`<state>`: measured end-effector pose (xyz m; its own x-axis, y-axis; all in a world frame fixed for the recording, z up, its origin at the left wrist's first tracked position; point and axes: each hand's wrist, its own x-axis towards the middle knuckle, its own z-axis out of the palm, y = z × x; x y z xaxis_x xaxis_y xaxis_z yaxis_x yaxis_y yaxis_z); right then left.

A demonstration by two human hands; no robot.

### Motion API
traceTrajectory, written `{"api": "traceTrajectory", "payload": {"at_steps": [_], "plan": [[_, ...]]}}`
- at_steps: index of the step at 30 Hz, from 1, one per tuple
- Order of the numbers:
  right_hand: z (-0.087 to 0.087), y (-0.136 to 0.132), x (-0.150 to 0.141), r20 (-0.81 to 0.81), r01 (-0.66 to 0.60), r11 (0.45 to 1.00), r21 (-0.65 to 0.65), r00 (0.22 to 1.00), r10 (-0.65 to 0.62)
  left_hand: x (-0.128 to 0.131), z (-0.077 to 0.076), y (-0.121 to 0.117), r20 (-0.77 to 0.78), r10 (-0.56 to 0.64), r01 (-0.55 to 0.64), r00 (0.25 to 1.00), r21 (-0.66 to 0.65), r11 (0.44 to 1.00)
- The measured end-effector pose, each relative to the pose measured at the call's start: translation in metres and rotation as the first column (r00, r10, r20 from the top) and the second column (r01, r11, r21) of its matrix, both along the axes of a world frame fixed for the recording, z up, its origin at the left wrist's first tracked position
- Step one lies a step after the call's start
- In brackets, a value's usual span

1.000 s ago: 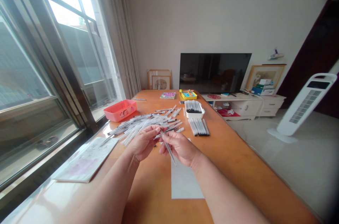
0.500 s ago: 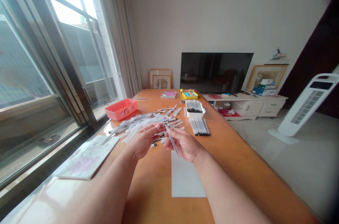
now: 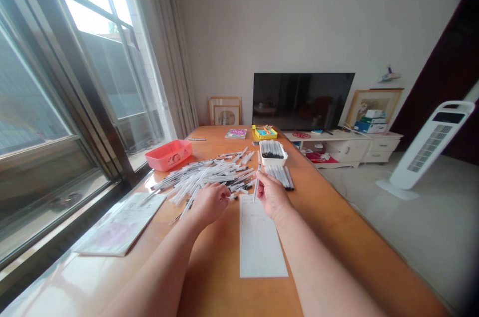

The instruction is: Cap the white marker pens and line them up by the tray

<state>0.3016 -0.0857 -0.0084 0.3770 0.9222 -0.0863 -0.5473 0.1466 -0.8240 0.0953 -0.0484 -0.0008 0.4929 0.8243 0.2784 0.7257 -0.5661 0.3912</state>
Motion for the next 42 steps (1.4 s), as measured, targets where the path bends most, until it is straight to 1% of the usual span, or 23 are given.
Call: {"api": "traceTrajectory", "payload": {"at_steps": [2,4,11,16,19,27,32,36,39,42], "plan": [[0.002,-0.002,-0.002,0.0,0.007,1.0,-0.004,1.0,-0.007,0.002,-0.002,-0.001,-0.07,0.007,-0.005,0.998,0.034,0.999],[0.002,-0.003,-0.003,0.001,0.015,1.0,-0.003,1.0,-0.015,0.004,-0.004,-0.001,-0.105,0.017,-0.012,0.994,0.055,0.998],[0.002,-0.003,-0.004,-0.008,0.009,1.0,0.013,1.0,-0.009,0.01,-0.011,0.004,-0.152,0.07,-0.058,0.986,0.081,0.995],[0.001,-0.003,-0.004,-0.013,0.011,1.0,0.01,1.0,-0.011,0.013,-0.014,0.004,-0.182,0.056,-0.035,0.982,0.114,0.993],[0.001,-0.003,-0.005,-0.021,0.017,1.0,-0.004,1.0,-0.017,0.012,-0.013,0.003,-0.204,0.07,-0.048,0.977,0.112,0.993],[-0.002,-0.002,-0.004,0.009,0.002,1.0,0.02,1.0,-0.002,0.008,-0.011,0.001,-0.192,0.087,-0.07,0.978,0.091,0.993],[-0.002,-0.002,-0.004,0.027,-0.004,0.999,0.033,1.0,0.003,0.011,-0.012,0.0,-0.203,0.081,-0.058,0.976,0.117,0.991],[-0.002,-0.001,-0.003,0.031,-0.013,0.999,0.029,0.999,0.012,0.013,-0.01,-0.001,-0.212,0.097,-0.074,0.973,0.112,0.991],[-0.001,-0.001,-0.003,0.029,-0.008,1.0,0.015,1.0,0.008,0.011,-0.009,0.001,-0.163,0.104,-0.087,0.981,0.11,0.99],[0.0,-0.002,-0.003,0.028,-0.003,1.0,0.013,1.0,0.002,0.007,-0.009,0.004,-0.052,0.085,-0.081,0.995,0.074,0.994]]}}
